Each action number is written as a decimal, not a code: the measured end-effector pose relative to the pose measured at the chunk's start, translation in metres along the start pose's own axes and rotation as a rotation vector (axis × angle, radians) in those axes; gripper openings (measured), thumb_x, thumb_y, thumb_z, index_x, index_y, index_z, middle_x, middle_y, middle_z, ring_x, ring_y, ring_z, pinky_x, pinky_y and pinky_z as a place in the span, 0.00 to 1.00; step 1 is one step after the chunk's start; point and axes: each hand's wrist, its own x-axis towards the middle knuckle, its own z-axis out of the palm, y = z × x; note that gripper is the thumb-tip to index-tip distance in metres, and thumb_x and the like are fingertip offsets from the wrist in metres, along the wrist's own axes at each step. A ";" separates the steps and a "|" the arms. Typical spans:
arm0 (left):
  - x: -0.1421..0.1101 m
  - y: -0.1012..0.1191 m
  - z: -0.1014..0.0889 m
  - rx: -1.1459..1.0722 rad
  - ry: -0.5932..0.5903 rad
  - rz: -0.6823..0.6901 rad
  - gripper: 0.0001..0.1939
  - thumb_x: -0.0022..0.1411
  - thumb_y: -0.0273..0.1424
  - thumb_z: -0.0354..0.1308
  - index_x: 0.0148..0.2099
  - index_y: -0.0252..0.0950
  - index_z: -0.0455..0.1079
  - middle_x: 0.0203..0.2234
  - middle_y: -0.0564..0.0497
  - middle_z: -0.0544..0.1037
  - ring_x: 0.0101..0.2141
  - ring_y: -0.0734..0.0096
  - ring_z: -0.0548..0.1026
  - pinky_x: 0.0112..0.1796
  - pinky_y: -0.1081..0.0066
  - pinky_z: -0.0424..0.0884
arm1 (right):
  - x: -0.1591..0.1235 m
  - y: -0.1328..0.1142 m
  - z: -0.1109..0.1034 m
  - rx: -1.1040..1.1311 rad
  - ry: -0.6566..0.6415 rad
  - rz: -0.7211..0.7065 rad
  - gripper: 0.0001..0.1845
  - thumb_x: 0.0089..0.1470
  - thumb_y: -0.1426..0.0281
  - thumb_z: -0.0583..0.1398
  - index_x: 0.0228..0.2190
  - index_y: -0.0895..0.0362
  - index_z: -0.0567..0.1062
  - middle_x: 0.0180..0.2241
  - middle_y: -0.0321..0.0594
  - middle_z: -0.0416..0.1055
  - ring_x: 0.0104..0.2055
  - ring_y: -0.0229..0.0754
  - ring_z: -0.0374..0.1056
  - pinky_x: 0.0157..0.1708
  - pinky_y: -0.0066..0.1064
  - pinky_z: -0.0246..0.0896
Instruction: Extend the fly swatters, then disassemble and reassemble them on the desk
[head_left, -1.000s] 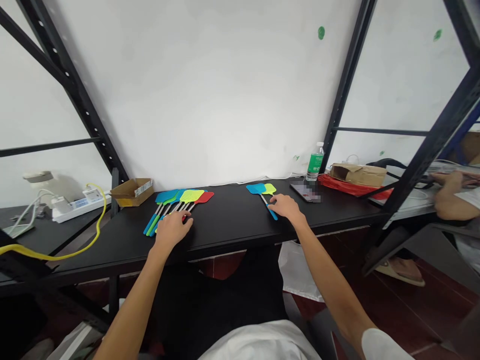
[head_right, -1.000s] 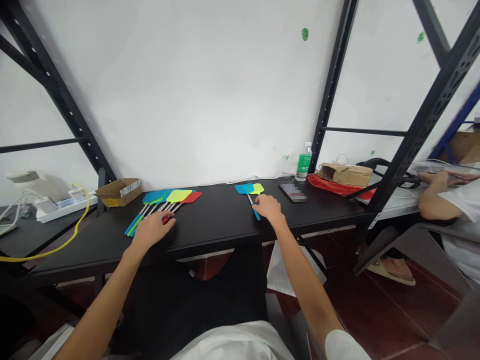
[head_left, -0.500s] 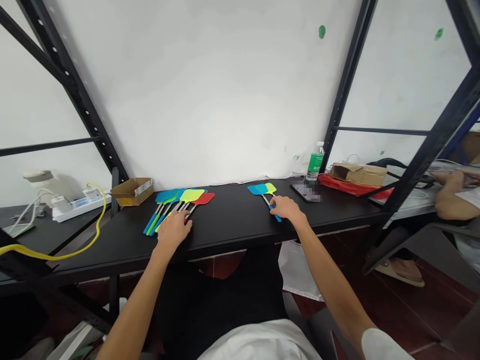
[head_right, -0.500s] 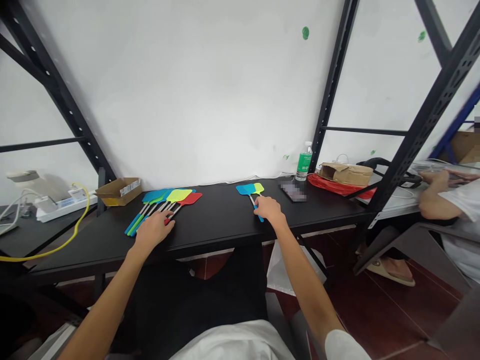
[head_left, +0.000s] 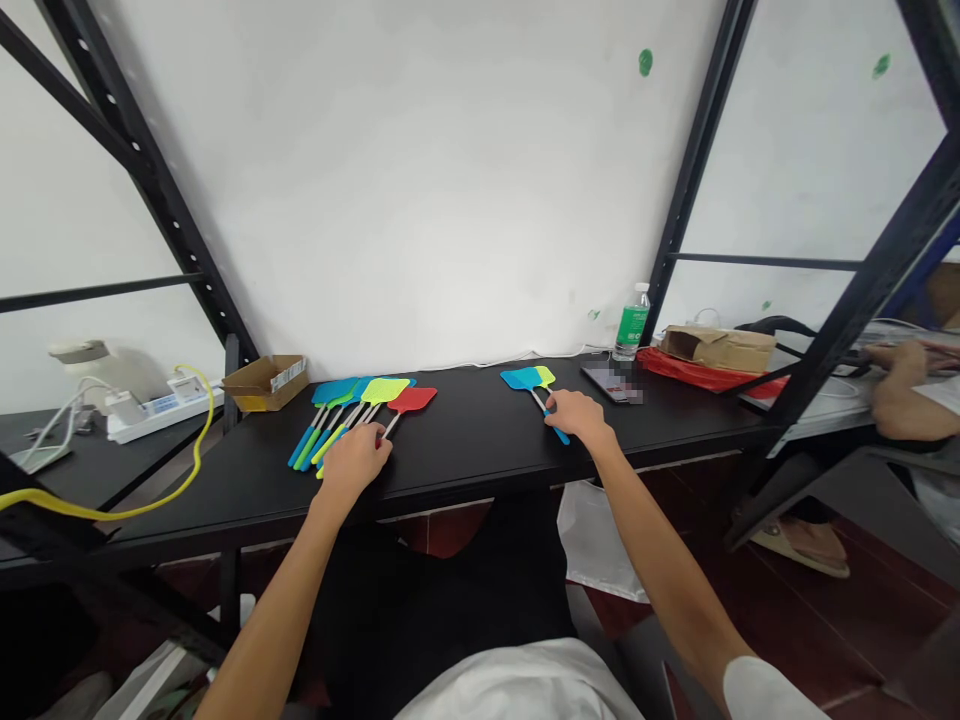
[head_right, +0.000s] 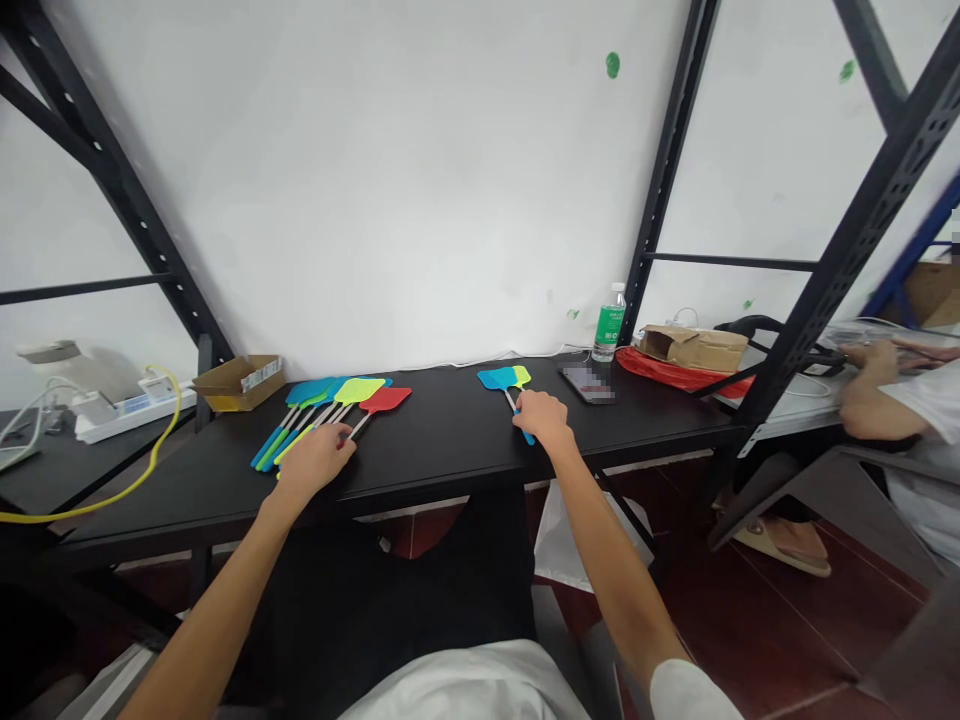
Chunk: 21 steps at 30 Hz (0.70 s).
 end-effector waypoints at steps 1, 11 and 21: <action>0.000 0.001 -0.001 -0.008 0.001 -0.006 0.19 0.62 0.35 0.48 0.50 0.38 0.75 0.41 0.42 0.81 0.40 0.53 0.78 0.33 0.66 0.67 | -0.001 0.000 -0.002 0.000 0.014 0.000 0.21 0.49 0.64 0.64 0.46 0.50 0.78 0.47 0.50 0.75 0.49 0.58 0.72 0.43 0.40 0.63; -0.014 0.037 -0.027 -0.310 0.165 0.281 0.16 0.63 0.34 0.50 0.50 0.38 0.72 0.29 0.51 0.75 0.31 0.63 0.73 0.33 0.68 0.64 | -0.015 -0.036 0.000 0.922 -0.234 -0.363 0.20 0.55 0.54 0.61 0.41 0.57 0.78 0.32 0.42 0.75 0.24 0.36 0.69 0.22 0.26 0.62; -0.041 0.080 -0.033 -0.341 0.147 0.508 0.16 0.67 0.31 0.47 0.54 0.43 0.69 0.43 0.49 0.76 0.31 0.69 0.74 0.34 0.70 0.65 | -0.037 -0.100 0.042 1.692 -0.151 -0.373 0.25 0.50 0.48 0.65 0.36 0.58 0.78 0.27 0.36 0.71 0.20 0.31 0.67 0.15 0.20 0.57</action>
